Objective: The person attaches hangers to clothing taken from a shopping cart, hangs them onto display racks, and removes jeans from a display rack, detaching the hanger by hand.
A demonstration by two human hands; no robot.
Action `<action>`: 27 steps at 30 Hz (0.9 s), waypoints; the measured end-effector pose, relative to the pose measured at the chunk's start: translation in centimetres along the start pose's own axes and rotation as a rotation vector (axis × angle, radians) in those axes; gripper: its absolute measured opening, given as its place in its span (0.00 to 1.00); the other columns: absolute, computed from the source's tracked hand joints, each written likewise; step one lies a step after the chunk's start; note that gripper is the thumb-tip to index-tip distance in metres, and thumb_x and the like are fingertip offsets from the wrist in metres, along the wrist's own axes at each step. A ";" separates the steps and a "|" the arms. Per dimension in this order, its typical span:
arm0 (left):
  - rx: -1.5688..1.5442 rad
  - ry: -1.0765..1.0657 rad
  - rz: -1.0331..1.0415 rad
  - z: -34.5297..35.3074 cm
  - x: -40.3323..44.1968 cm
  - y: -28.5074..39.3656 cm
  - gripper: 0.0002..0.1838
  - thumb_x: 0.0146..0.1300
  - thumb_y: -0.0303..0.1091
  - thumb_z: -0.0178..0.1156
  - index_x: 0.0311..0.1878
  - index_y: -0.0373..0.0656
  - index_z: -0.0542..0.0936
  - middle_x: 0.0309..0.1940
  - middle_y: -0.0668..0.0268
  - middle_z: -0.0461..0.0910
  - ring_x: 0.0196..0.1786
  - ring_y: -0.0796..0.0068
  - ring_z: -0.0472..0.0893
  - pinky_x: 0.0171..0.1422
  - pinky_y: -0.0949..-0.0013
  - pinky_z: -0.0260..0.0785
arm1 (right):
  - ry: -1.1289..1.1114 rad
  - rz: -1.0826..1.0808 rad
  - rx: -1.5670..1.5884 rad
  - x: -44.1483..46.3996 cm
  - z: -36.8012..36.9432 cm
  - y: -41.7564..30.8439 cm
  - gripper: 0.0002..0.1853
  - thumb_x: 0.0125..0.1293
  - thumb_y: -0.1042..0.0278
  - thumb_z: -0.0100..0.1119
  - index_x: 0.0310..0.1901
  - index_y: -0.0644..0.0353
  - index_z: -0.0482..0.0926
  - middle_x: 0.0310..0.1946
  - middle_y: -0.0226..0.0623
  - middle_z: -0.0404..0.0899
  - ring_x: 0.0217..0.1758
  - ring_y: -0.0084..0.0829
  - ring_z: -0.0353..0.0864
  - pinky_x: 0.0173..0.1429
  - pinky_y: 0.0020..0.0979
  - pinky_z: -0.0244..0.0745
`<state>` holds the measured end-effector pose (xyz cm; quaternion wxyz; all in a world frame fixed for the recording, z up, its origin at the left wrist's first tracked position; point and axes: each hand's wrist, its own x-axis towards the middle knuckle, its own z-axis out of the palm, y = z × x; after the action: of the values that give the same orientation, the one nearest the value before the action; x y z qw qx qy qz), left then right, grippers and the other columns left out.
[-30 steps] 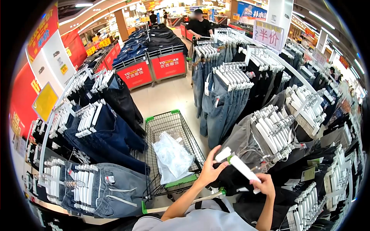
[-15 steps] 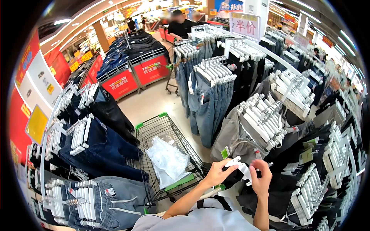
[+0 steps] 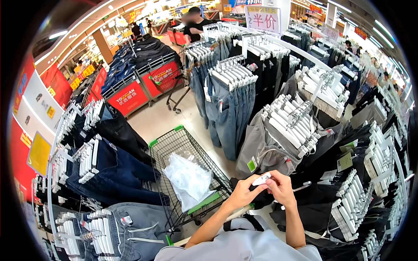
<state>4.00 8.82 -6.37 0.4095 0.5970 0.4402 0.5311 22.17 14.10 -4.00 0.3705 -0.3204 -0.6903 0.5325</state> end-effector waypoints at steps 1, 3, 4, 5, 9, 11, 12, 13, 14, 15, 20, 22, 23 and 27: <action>-0.044 0.102 -0.011 0.5 0.2 0.5 0.15 0.70 0.37 0.72 0.47 0.36 0.80 0.38 0.62 0.86 0.44 0.77 0.87 0.52 0.70 0.78 | 0.069 0.001 -0.064 0.0 -0.2 -0.1 0.07 0.75 0.74 0.57 0.48 0.67 0.81 0.26 0.30 0.81 0.24 0.16 0.74 0.29 0.23 0.69; -0.054 0.186 -0.028 0.2 0.6 -1.0 0.16 0.69 0.38 0.73 0.43 0.37 0.78 0.33 0.64 0.83 0.41 0.80 0.84 0.47 0.71 0.77 | 0.186 -0.006 -0.140 0.0 -0.9 -0.4 0.05 0.76 0.74 0.56 0.44 0.66 0.79 0.20 0.27 0.75 0.22 0.15 0.73 0.28 0.23 0.67; -0.066 0.262 -0.043 0.0 0.8 -1.7 0.17 0.68 0.38 0.74 0.38 0.38 0.75 0.29 0.67 0.80 0.37 0.83 0.81 0.42 0.72 0.75 | 0.216 -0.020 -0.103 0.0 -1.5 0.0 0.05 0.76 0.74 0.55 0.45 0.66 0.79 0.20 0.26 0.73 0.22 0.16 0.73 0.28 0.23 0.67; 0.002 0.180 -0.162 -1.2 1.0 -1.3 0.20 0.66 0.38 0.75 0.34 0.40 0.72 0.24 0.72 0.73 0.31 0.87 0.72 0.33 0.74 0.66 | 0.225 -0.069 -0.140 -0.1 -2.0 0.4 0.08 0.79 0.71 0.53 0.46 0.67 0.78 0.20 0.27 0.73 0.21 0.16 0.71 0.26 0.23 0.65; 0.017 0.234 0.022 -1.8 2.4 -1.6 0.19 0.68 0.36 0.73 0.32 0.39 0.72 0.23 0.75 0.68 0.30 0.86 0.65 0.33 0.75 0.60 | 0.242 -0.161 -0.260 -0.1 -1.9 -0.1 0.08 0.79 0.69 0.54 0.46 0.67 0.77 0.24 0.28 0.73 0.23 0.17 0.71 0.29 0.23 0.65; -0.090 0.208 -0.004 -1.6 2.8 -0.8 0.17 0.73 0.35 0.68 0.33 0.39 0.72 0.24 0.76 0.68 0.31 0.87 0.64 0.34 0.75 0.60 | 0.244 -0.170 -0.281 -0.1 -1.8 -0.4 0.07 0.73 0.74 0.61 0.47 0.66 0.78 0.28 0.31 0.73 0.26 0.21 0.73 0.32 0.26 0.68; -0.147 0.190 -0.031 -1.6 2.9 -0.3 0.17 0.76 0.36 0.65 0.33 0.39 0.72 0.24 0.77 0.67 0.31 0.88 0.64 0.34 0.75 0.59 | 0.243 -0.136 -0.260 -0.2 -1.7 -0.5 0.06 0.73 0.74 0.61 0.47 0.66 0.79 0.28 0.31 0.73 0.26 0.21 0.73 0.33 0.26 0.69; -0.132 0.193 -0.002 -1.6 3.0 -0.6 0.18 0.78 0.38 0.62 0.33 0.39 0.71 0.24 0.78 0.66 0.31 0.89 0.63 0.33 0.75 0.58 | 0.259 -0.150 -0.260 -0.1 -1.5 -0.7 0.06 0.73 0.74 0.61 0.47 0.66 0.79 0.28 0.32 0.73 0.26 0.22 0.74 0.33 0.26 0.69; -0.118 0.196 0.033 -1.5 3.0 -0.9 0.19 0.80 0.39 0.59 0.33 0.40 0.70 0.25 0.79 0.65 0.31 0.89 0.62 0.33 0.76 0.56 | 0.277 -0.169 -0.263 0.0 -1.3 -1.0 0.07 0.73 0.73 0.62 0.47 0.66 0.79 0.29 0.33 0.73 0.26 0.23 0.74 0.33 0.26 0.70; -0.120 0.190 0.031 -1.4 3.1 -0.2 0.21 0.82 0.42 0.56 0.32 0.40 0.69 0.24 0.80 0.63 0.31 0.90 0.60 0.32 0.76 0.54 | 0.291 -0.189 -0.277 0.1 -1.1 -1.2 0.07 0.72 0.73 0.63 0.47 0.66 0.80 0.29 0.34 0.74 0.26 0.24 0.75 0.33 0.27 0.70; -0.110 0.194 0.041 -1.4 3.1 -0.9 0.20 0.82 0.42 0.55 0.33 0.41 0.68 0.25 0.79 0.63 0.30 0.89 0.60 0.32 0.76 0.55 | 0.316 -0.342 -0.295 0.7 -0.3 -0.7 0.06 0.75 0.74 0.59 0.45 0.68 0.80 0.27 0.30 0.73 0.25 0.18 0.73 0.31 0.23 0.67; -0.104 0.197 0.058 -1.3 3.1 -0.8 0.20 0.82 0.42 0.55 0.33 0.40 0.69 0.25 0.78 0.63 0.30 0.89 0.60 0.32 0.77 0.55 | 0.317 -0.352 -0.313 0.9 -0.3 -0.7 0.06 0.75 0.73 0.60 0.45 0.68 0.80 0.27 0.30 0.74 0.25 0.19 0.74 0.31 0.23 0.67; -0.087 0.210 0.047 -1.4 3.1 -0.7 0.20 0.83 0.42 0.54 0.33 0.40 0.69 0.25 0.78 0.64 0.31 0.88 0.61 0.33 0.76 0.57 | 0.311 -0.359 -0.329 0.9 -0.3 -0.7 0.07 0.75 0.72 0.60 0.45 0.68 0.81 0.28 0.31 0.75 0.25 0.19 0.75 0.31 0.23 0.68; -0.012 0.232 0.035 -1.8 3.0 -1.0 0.24 0.84 0.49 0.49 0.35 0.39 0.74 0.29 0.72 0.75 0.34 0.86 0.69 0.40 0.77 0.64 | 0.310 -0.378 -0.348 0.6 -0.1 -0.5 0.08 0.74 0.70 0.62 0.45 0.68 0.81 0.27 0.32 0.76 0.24 0.22 0.77 0.30 0.24 0.68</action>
<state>2.24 12.03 -6.29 0.3501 0.5368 0.4708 0.6064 21.91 14.57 -3.43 0.5038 -0.3224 -0.7536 0.2725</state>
